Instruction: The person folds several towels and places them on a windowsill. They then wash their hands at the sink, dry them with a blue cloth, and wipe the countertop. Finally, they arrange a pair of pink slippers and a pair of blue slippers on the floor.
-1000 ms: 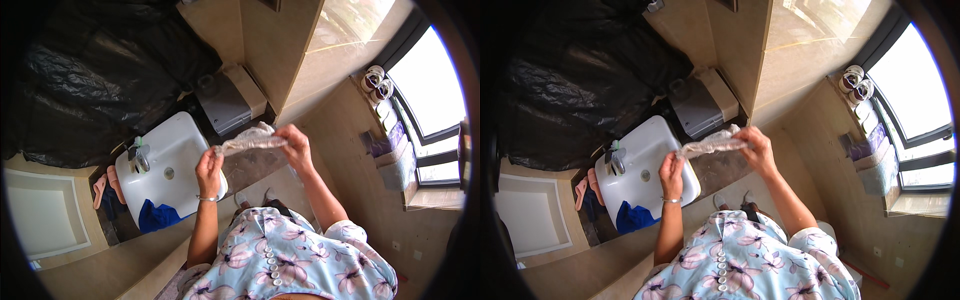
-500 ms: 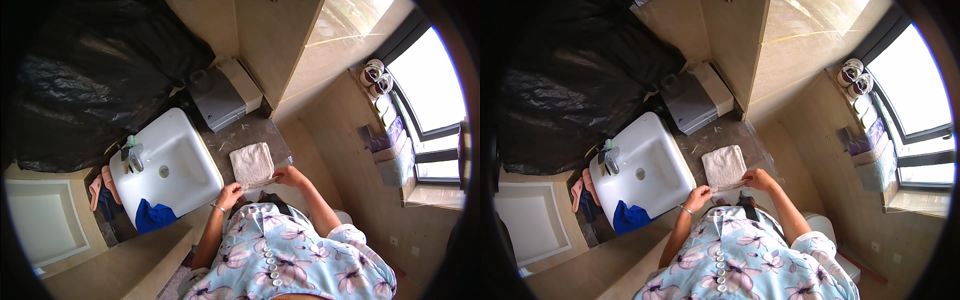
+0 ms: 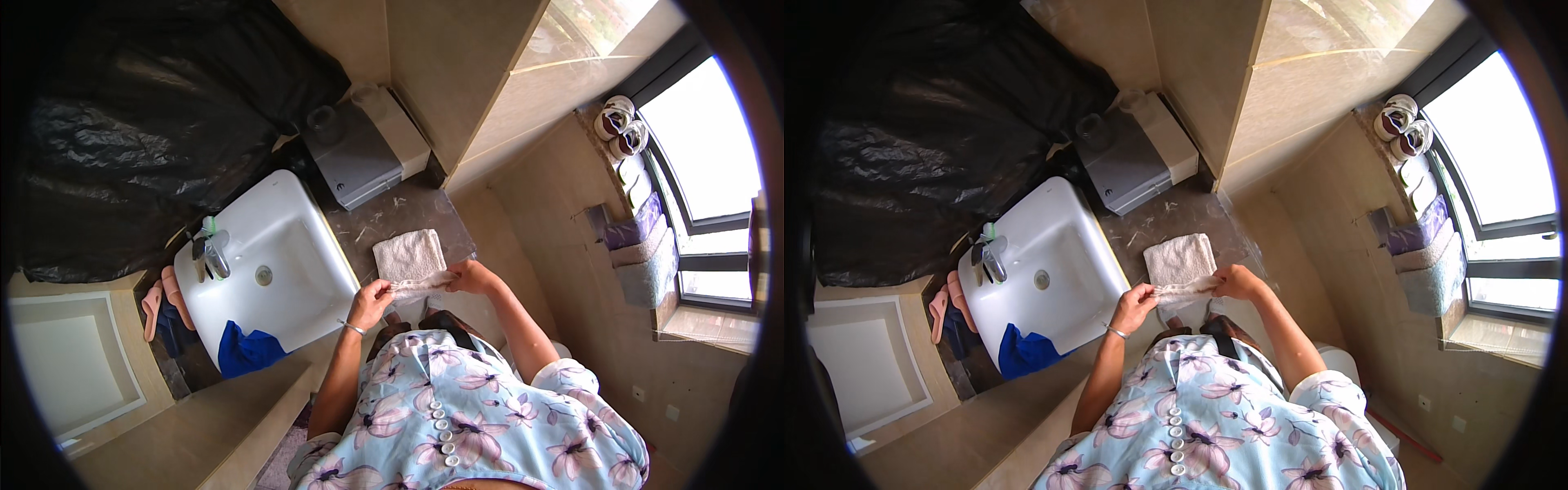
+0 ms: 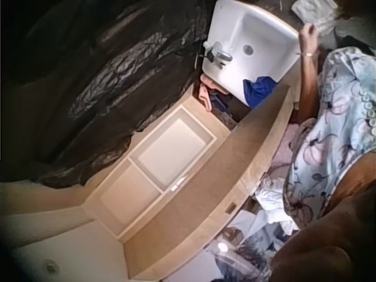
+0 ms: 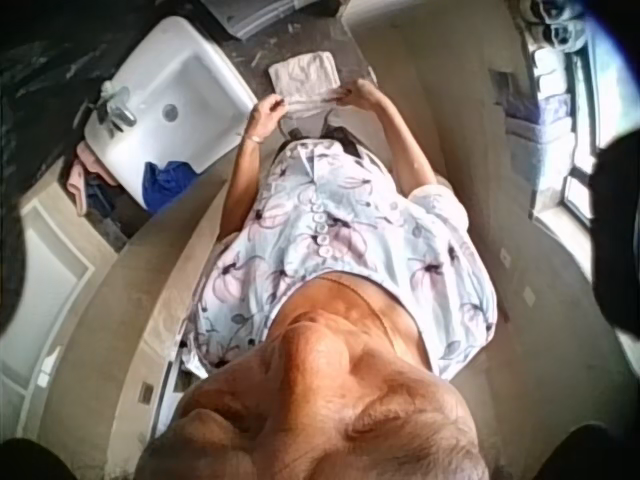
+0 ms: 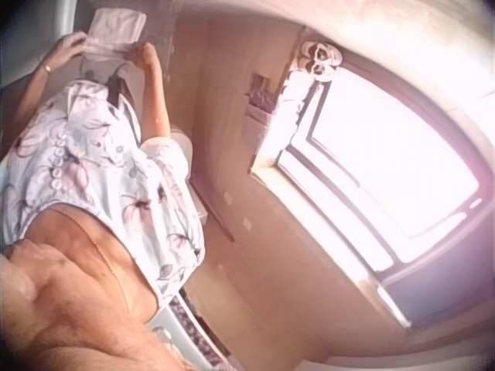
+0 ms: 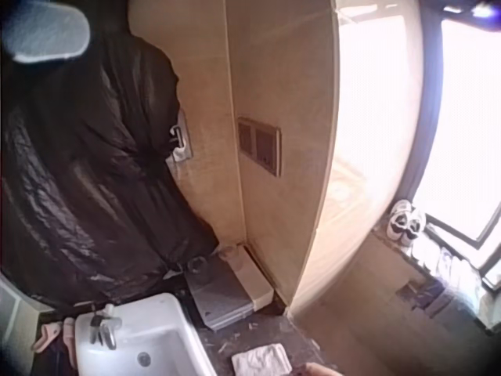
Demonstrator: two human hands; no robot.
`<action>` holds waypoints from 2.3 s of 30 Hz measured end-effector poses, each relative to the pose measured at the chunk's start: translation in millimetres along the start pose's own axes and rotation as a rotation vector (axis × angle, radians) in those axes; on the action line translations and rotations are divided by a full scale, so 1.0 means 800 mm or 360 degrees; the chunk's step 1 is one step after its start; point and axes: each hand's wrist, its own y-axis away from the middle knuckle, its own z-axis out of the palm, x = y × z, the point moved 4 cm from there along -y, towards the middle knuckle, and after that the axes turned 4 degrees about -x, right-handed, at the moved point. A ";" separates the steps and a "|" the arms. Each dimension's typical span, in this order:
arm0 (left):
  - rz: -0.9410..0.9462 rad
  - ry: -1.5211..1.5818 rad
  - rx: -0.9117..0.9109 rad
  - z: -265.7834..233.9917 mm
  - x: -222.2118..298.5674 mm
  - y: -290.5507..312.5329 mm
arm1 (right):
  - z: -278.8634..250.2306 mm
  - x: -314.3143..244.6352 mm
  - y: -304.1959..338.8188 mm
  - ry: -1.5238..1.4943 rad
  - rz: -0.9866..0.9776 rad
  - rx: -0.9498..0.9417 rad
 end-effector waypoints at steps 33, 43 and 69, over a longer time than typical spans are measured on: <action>-0.0477 -0.0269 0.0485 0.072 -0.156 -0.070 | 0.157 -0.013 -0.078 0.0009 -0.0010 0.0422; 0.0525 -0.0845 0.0105 0.094 0.076 -0.012 | 0.113 -0.035 -0.039 -0.1746 0.0257 0.0197; -0.0627 0.1397 -0.0960 0.340 0.073 -0.076 | 0.029 0.158 0.253 -0.2500 -0.0324 0.0758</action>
